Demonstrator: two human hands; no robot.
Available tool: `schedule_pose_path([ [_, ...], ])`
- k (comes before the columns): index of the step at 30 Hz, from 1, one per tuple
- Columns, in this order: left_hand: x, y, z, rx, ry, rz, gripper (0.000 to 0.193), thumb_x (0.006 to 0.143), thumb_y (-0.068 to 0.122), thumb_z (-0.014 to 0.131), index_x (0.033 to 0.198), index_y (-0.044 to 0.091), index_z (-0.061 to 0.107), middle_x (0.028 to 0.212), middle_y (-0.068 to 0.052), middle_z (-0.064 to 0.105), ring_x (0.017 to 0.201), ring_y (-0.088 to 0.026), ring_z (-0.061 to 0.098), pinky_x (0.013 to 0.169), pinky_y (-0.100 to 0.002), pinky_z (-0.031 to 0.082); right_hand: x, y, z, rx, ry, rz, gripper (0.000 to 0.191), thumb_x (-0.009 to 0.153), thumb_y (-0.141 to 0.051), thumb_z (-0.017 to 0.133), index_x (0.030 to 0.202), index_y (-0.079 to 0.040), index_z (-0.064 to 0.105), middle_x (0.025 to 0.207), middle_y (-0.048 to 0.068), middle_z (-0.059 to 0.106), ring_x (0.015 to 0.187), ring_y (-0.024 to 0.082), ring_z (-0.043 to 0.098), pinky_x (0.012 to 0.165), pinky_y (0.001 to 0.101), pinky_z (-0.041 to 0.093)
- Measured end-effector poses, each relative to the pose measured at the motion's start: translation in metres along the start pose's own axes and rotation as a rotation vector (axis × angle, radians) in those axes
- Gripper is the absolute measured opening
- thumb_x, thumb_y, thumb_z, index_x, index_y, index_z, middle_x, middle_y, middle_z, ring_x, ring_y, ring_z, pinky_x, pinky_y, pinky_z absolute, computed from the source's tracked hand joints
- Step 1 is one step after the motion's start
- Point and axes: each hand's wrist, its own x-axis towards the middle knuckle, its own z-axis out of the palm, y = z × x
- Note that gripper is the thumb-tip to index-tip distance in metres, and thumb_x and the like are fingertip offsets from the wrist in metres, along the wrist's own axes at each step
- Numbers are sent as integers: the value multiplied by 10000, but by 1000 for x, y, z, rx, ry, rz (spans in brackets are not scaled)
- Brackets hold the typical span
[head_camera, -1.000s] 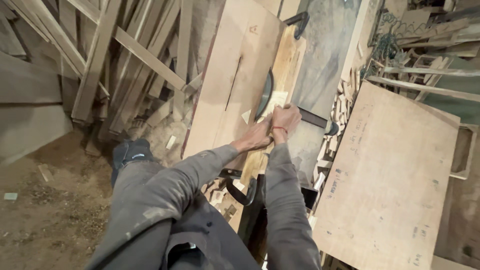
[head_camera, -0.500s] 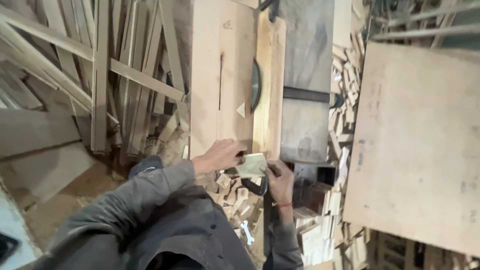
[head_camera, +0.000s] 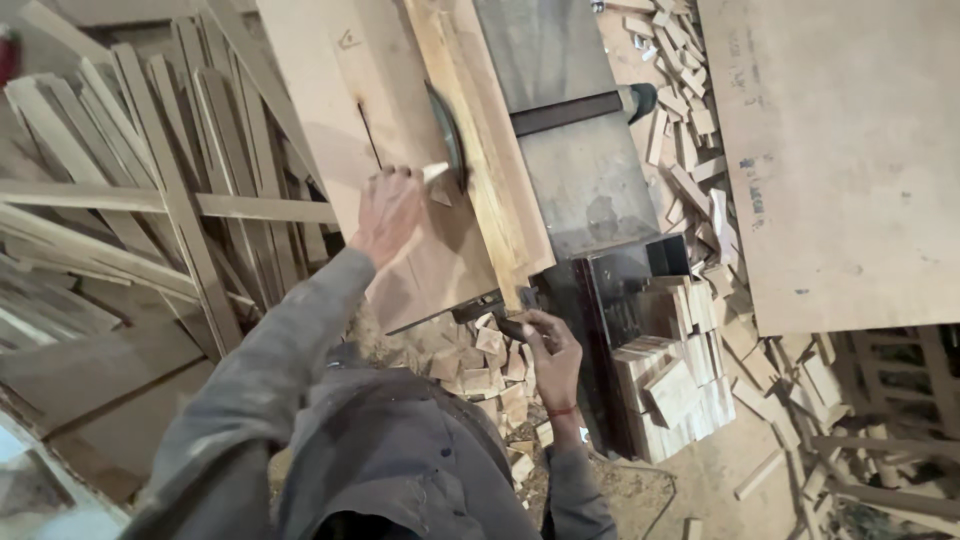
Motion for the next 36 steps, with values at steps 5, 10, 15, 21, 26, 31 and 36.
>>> schedule_pose_path([
  [5,19,16,9,159,-87,80,154,902,89,617,1020,14,681,972,-146,688,968,-297,657,776,-416,537,-22,8,2,-95,-55,-6,233,935,-56,683,1156,-5,735,1134,75,765,1019,142,718,866,291,573],
  [10,-62,72,14,-227,-89,322,229,701,190,667,863,31,694,871,-155,691,849,-356,654,706,-463,519,-53,16,-8,-184,22,90,260,916,-113,700,1153,-18,754,1081,91,788,967,165,744,843,293,598],
  [15,-124,143,32,-1045,-741,-347,337,962,248,730,922,-85,692,772,-188,621,709,-182,495,635,-418,460,-72,38,-28,56,262,155,312,935,-124,714,1225,-11,689,1135,85,730,1010,177,709,848,316,588],
  [21,-161,168,47,-1161,-768,-172,235,1016,164,640,1120,-41,693,888,-100,748,767,-117,617,691,-314,509,-97,96,-42,560,168,493,395,923,-126,748,1283,16,668,1122,84,749,957,179,718,823,339,587],
  [26,-178,155,52,-948,-1003,-270,337,995,170,605,1287,13,663,985,-138,766,836,-192,761,691,-325,560,-145,150,-57,616,279,688,384,914,-133,727,1278,-23,679,1115,33,754,951,138,719,809,310,580],
  [31,-192,161,49,-974,-1118,-397,465,948,211,678,1356,-3,617,1063,-130,773,892,-168,750,720,-302,600,-174,159,-74,696,292,659,395,950,-126,702,1318,6,649,1126,90,744,951,191,722,821,347,593],
  [36,-192,189,47,-1222,-1289,-528,559,913,203,735,1393,-23,561,1198,-53,723,1015,-122,689,800,-275,582,-167,127,-72,845,220,619,446,919,-71,704,1349,2,610,1178,100,737,1024,198,723,866,364,593],
])
